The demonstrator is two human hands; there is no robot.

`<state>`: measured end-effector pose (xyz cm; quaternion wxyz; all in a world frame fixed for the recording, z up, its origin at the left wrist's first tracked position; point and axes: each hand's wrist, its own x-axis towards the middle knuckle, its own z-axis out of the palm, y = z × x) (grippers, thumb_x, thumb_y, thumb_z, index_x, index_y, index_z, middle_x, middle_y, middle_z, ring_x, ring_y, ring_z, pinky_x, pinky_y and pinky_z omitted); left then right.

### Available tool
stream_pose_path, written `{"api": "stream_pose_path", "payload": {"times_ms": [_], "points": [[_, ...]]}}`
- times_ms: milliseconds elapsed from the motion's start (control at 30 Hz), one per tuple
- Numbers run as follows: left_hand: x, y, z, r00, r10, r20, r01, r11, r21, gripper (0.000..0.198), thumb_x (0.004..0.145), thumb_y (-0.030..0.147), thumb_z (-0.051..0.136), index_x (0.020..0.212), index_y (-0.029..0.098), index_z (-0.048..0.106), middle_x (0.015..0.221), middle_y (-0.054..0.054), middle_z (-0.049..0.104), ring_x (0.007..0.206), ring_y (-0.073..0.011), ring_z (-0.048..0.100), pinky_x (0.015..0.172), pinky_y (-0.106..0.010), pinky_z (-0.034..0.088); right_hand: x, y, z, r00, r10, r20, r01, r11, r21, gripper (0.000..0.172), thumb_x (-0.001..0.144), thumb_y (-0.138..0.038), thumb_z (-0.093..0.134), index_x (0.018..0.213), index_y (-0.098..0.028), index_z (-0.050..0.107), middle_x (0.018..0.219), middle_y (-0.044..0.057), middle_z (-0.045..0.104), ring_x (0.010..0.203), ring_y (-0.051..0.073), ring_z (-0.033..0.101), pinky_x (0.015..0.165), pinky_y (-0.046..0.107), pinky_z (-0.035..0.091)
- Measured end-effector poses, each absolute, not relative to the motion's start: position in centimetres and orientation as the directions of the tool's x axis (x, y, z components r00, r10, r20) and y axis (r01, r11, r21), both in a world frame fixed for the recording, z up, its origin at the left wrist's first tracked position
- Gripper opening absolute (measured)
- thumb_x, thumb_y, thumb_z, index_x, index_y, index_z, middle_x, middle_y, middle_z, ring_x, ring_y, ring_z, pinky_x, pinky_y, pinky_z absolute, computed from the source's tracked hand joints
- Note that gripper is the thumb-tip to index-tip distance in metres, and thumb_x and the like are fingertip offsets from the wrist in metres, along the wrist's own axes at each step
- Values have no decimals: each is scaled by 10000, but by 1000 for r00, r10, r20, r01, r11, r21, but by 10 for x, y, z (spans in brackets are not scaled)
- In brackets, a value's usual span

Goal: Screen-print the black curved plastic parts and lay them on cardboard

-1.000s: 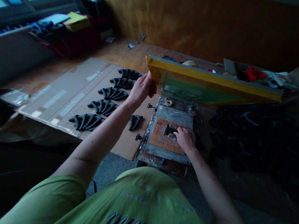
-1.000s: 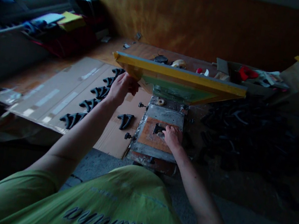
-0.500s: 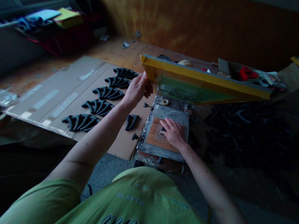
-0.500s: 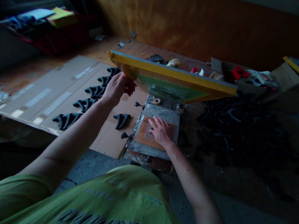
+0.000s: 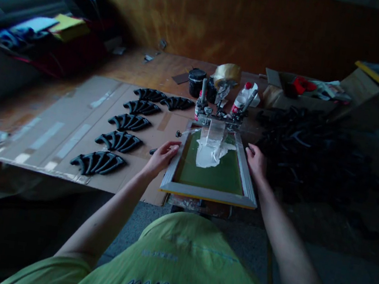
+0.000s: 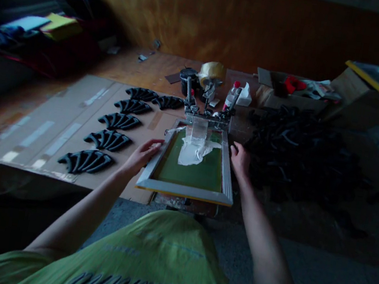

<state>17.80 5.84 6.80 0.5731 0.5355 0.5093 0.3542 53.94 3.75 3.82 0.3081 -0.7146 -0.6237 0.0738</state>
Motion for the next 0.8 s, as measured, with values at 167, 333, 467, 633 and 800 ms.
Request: {"api": "stream_pose_path", "payload": {"times_ms": [167, 333, 467, 633, 800], "points": [[177, 55, -3, 228, 926, -301, 283, 233, 930, 805, 807, 550, 620, 1507, 230, 388, 703, 32, 570, 514, -101, 464, 473, -206, 347, 497, 67, 68, 55, 898, 436, 894, 150, -422, 590, 856, -326, 692, 1389, -143, 518, 1396, 157, 532, 1262, 281, 514, 1059, 444, 430], [176, 61, -31, 221, 930, -295, 389, 193, 901, 768, 820, 559, 584, 1483, 204, 428, 701, 36, 562, 524, -101, 467, 489, -209, 364, 447, 78, 72, -208, 950, 232, 955, 249, -162, 349, 835, -321, 720, 1133, -157, 641, 1151, 137, 631, 1113, 308, 528, 941, 431, 434], [175, 62, -30, 211, 925, -317, 401, 214, 891, 739, 805, 551, 610, 1445, 205, 478, 687, 37, 571, 527, -104, 485, 498, -207, 378, 437, 57, 55, -287, 956, 63, 949, 293, -114, 117, 897, -261, 612, 942, -168, 667, 965, 111, 685, 962, 256, 568, 827, 351, 418], [176, 60, -25, 186, 927, -327, 396, 234, 888, 707, 809, 528, 623, 1424, 201, 505, 677, 34, 566, 519, -100, 487, 492, -200, 376, 448, 20, 46, -544, 837, 62, 824, 547, -148, 226, 881, -72, 478, 903, -177, 677, 896, 81, 683, 921, 219, 572, 784, 314, 385], [178, 60, -22, 174, 930, -323, 386, 237, 891, 730, 785, 563, 634, 1402, 188, 526, 667, 32, 568, 500, -100, 475, 475, -204, 367, 457, 24, 55, -611, 790, 47, 761, 603, -238, 118, 828, -118, 591, 837, -197, 677, 853, 45, 685, 878, 203, 584, 765, 297, 381]]}}
